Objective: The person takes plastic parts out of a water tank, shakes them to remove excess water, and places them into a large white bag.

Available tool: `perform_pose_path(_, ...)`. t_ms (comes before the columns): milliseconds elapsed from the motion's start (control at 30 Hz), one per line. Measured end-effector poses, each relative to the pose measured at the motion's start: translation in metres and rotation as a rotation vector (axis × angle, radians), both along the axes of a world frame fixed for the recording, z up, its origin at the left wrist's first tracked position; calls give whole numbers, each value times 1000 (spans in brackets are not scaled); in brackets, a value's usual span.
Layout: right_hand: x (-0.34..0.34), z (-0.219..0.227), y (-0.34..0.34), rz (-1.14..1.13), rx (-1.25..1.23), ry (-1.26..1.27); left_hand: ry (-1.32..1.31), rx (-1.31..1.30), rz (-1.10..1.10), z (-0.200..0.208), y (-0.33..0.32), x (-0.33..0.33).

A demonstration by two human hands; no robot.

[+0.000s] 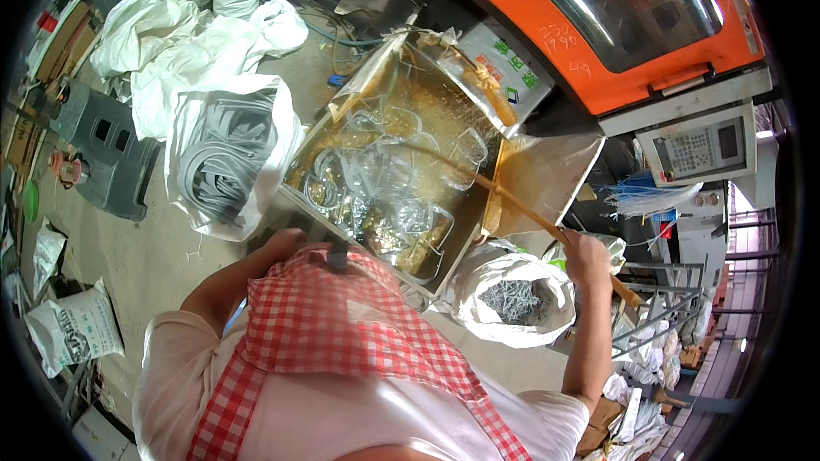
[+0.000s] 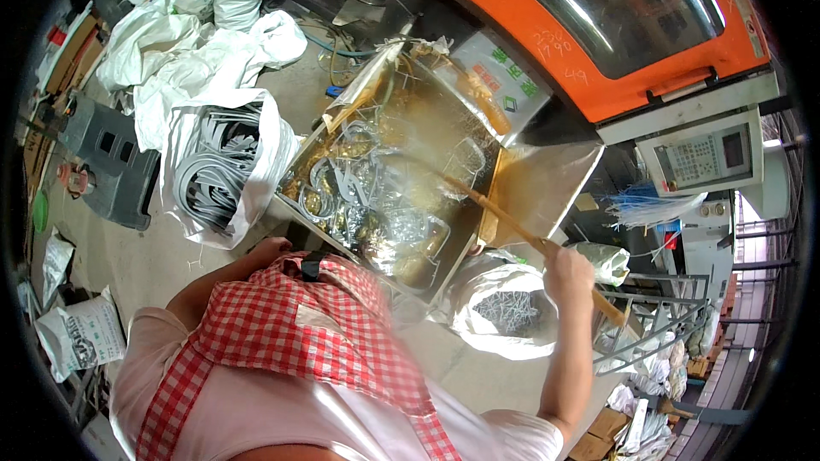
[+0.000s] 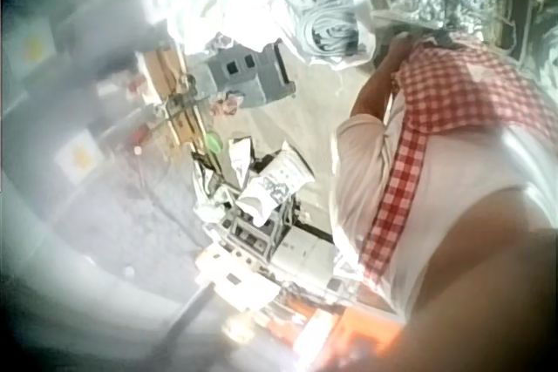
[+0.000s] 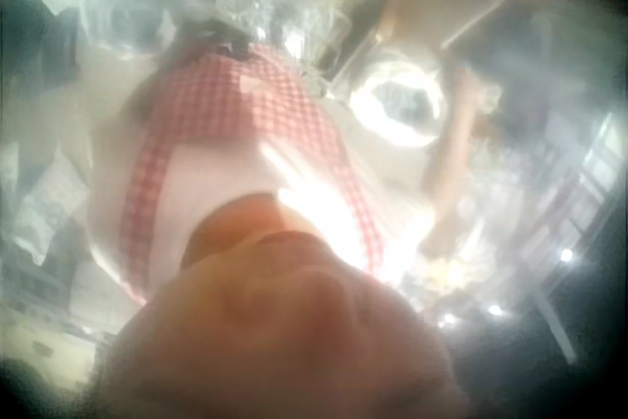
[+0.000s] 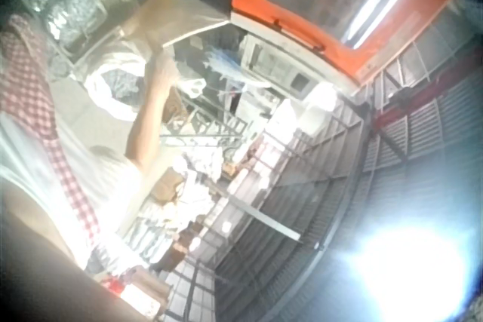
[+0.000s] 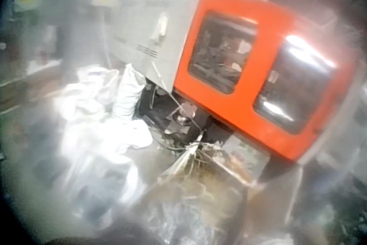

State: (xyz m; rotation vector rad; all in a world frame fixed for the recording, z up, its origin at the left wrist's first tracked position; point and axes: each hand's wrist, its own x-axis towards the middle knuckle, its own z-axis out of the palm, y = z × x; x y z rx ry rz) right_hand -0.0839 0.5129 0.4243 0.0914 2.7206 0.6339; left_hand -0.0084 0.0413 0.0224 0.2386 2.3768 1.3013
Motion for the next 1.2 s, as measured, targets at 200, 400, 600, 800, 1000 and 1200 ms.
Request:
perform_pose_path(200,-71,-121,-31,-62,-68,-20,-236,-152,-4,27,-15,7)
perform_pose_path(400,-103,-234,-109,43,-40,-351,-177,-225,123,26,-37,39)
perform_pose_path(600,-89,-270,-99,86,-70,-238,-115,-110,168,3,-46,53)
perform_pose_path(800,-42,-219,-70,212,-222,-268,-209,-187,14,44,-25,22)
perform_pose_path(1000,-1,-193,-82,260,-235,-234,-106,-157,-27,-21,-34,22)
perform_pose_path(1200,38,-183,-44,-53,-345,-259,-129,-210,-168,7,-9,-6)
